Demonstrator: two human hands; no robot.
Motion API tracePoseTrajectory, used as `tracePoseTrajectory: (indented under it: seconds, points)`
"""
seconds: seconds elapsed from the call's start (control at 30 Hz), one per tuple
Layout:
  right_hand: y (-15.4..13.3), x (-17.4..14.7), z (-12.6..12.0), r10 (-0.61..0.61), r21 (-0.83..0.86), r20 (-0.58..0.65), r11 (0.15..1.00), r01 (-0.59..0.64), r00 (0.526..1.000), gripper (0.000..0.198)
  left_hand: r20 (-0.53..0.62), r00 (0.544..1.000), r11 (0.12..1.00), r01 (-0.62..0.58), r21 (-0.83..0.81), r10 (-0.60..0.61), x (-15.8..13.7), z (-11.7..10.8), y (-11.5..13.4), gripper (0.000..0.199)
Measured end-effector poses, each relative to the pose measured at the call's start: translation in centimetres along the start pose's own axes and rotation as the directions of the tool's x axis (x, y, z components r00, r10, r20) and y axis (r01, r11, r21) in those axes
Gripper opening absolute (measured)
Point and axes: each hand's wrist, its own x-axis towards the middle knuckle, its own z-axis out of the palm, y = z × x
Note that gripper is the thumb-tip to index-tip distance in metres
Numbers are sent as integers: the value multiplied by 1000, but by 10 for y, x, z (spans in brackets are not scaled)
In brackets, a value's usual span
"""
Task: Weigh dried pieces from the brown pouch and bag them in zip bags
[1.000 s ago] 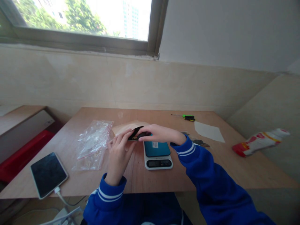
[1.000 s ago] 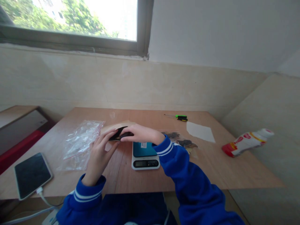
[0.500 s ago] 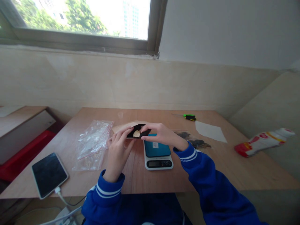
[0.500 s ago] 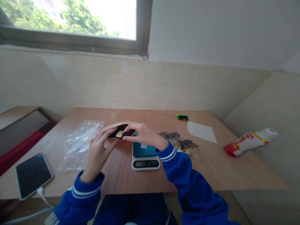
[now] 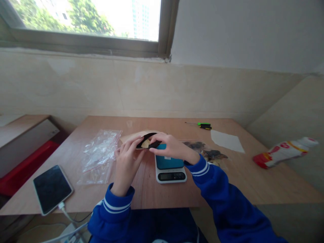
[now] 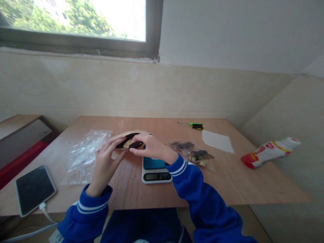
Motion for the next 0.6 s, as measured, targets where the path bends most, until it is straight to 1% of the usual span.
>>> tracePoseTrajectory:
  seconds: [0.13, 0.23, 0.33, 0.4, 0.47, 0.5, 0.53, 0.6]
  points:
    - [-2, -1, 4, -4, 30, -66, 1000, 6, 998, 9, 3, 1000, 1000, 13, -3, -13, 1, 0, 1, 37]
    - [-2, -2, 9, -9, 66, -178, 998, 21, 984, 6, 9, 999, 999, 45, 19, -45, 3, 0, 1, 36]
    - [-2, -4, 9, 9, 136, -328, 990, 38, 945, 7, 19, 997, 997, 76, 29, -77, 7, -2, 1, 36]
    - [0, -11, 4, 46, 196, -425, 980, 42, 904, 8, 12, 995, 995, 102, 14, -102, 12, -3, 0, 34]
    - [7, -23, -3, 99, 260, -485, 965, 35, 869, 9, -6, 992, 992, 127, -8, -127, 17, -5, -2, 31]
    - [13, -31, -5, 128, 288, -486, 957, 20, 864, 9, -15, 990, 990, 137, -16, -138, 20, -5, -2, 30]
    - [21, -40, -7, 158, 309, -467, 951, -6, 870, 11, -20, 989, 989, 144, -21, -144, 22, -5, -3, 29]
    - [40, -57, -4, 224, 310, -374, 945, -107, 900, 14, -23, 989, 989, 149, -25, -149, 25, -4, -2, 28]
